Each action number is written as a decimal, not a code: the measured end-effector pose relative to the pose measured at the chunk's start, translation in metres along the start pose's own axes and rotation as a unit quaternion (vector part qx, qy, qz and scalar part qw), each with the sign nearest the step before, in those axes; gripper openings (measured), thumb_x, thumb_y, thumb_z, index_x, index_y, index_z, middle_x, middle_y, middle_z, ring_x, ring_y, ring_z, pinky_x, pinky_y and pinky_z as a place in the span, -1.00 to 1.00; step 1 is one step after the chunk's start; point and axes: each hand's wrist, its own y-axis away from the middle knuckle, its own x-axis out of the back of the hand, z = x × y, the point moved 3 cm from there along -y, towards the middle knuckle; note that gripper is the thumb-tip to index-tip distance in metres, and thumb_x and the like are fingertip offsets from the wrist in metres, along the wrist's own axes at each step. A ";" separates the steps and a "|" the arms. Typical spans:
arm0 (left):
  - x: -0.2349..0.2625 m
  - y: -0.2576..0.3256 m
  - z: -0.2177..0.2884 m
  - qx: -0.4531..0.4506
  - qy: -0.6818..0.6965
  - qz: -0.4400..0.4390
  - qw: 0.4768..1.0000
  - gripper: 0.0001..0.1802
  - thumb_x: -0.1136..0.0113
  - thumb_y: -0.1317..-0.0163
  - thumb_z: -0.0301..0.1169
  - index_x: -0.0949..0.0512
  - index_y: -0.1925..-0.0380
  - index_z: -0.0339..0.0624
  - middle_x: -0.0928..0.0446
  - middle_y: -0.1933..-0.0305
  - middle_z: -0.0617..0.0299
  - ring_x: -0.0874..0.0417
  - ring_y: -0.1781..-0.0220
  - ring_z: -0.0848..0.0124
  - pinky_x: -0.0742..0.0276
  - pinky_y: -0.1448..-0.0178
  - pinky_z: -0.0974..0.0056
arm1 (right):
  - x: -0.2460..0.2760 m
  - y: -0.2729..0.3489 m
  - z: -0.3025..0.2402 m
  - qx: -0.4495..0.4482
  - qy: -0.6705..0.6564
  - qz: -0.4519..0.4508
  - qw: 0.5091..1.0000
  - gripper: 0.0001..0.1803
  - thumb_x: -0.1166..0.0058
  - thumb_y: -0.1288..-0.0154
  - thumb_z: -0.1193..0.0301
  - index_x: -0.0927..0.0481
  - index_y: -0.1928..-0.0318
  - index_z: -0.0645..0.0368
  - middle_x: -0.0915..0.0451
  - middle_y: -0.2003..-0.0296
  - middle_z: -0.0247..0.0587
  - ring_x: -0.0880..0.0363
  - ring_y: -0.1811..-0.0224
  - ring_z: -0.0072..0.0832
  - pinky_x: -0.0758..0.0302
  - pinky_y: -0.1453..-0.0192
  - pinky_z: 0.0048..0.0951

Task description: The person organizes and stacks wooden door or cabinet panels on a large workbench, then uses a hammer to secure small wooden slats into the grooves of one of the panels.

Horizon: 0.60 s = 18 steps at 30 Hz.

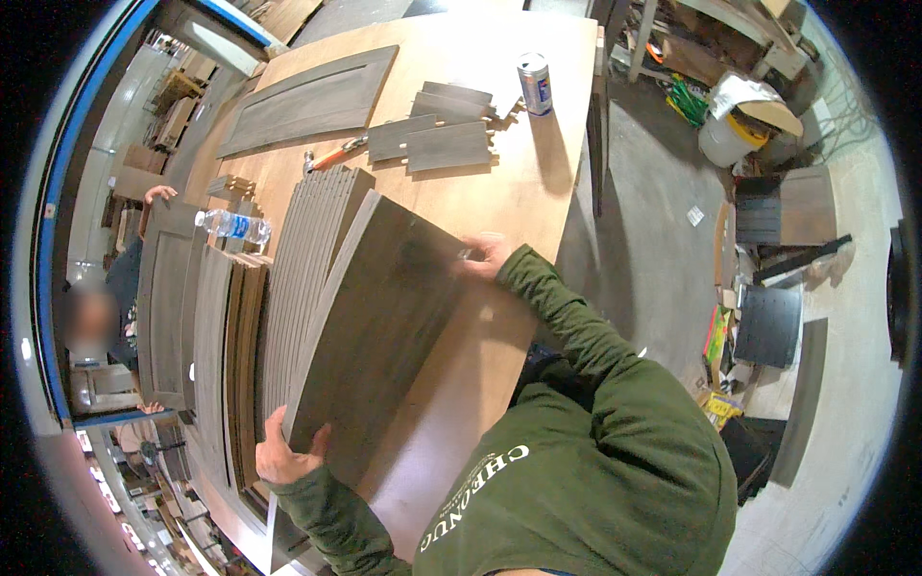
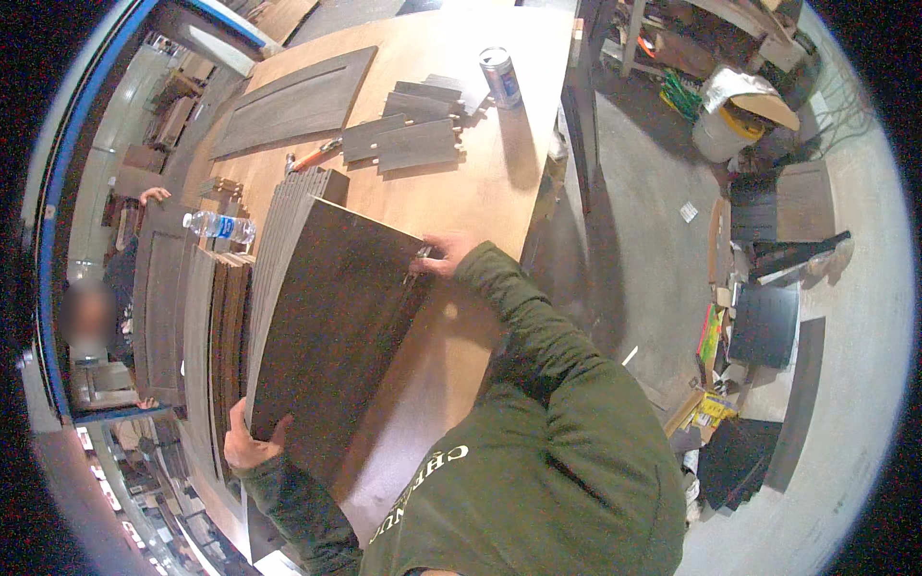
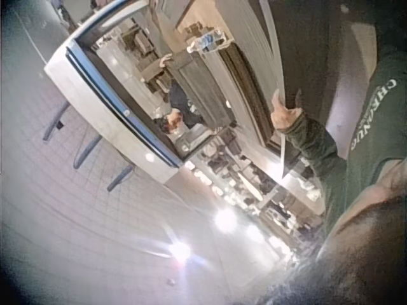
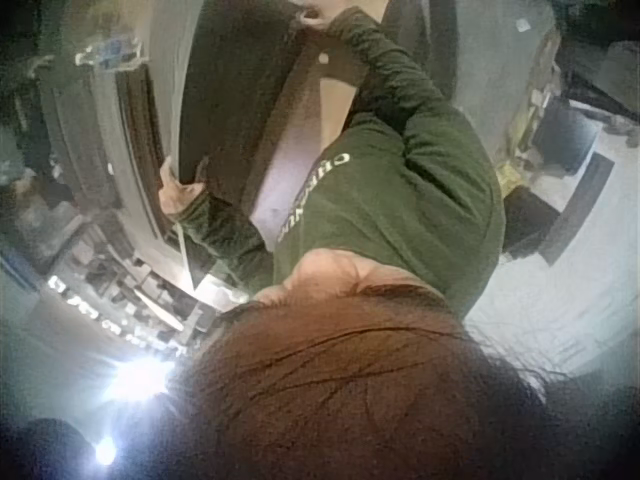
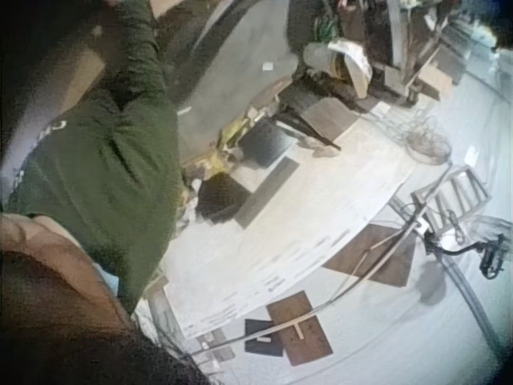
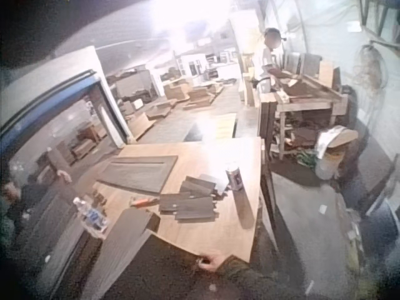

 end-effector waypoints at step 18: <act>-0.009 -0.010 -0.017 0.014 0.006 -0.063 0.998 -0.27 -0.44 0.43 0.05 -0.48 0.18 -0.02 -0.50 0.53 0.13 -0.46 0.58 0.13 -0.35 0.48 0.15 | 0.002 0.025 -0.027 0.126 -0.004 0.093 0.988 -0.13 -0.31 0.12 0.31 -0.17 -0.23 0.09 -0.35 -0.08 -0.10 -0.36 -0.11 -0.40 -0.36 -0.14 -0.39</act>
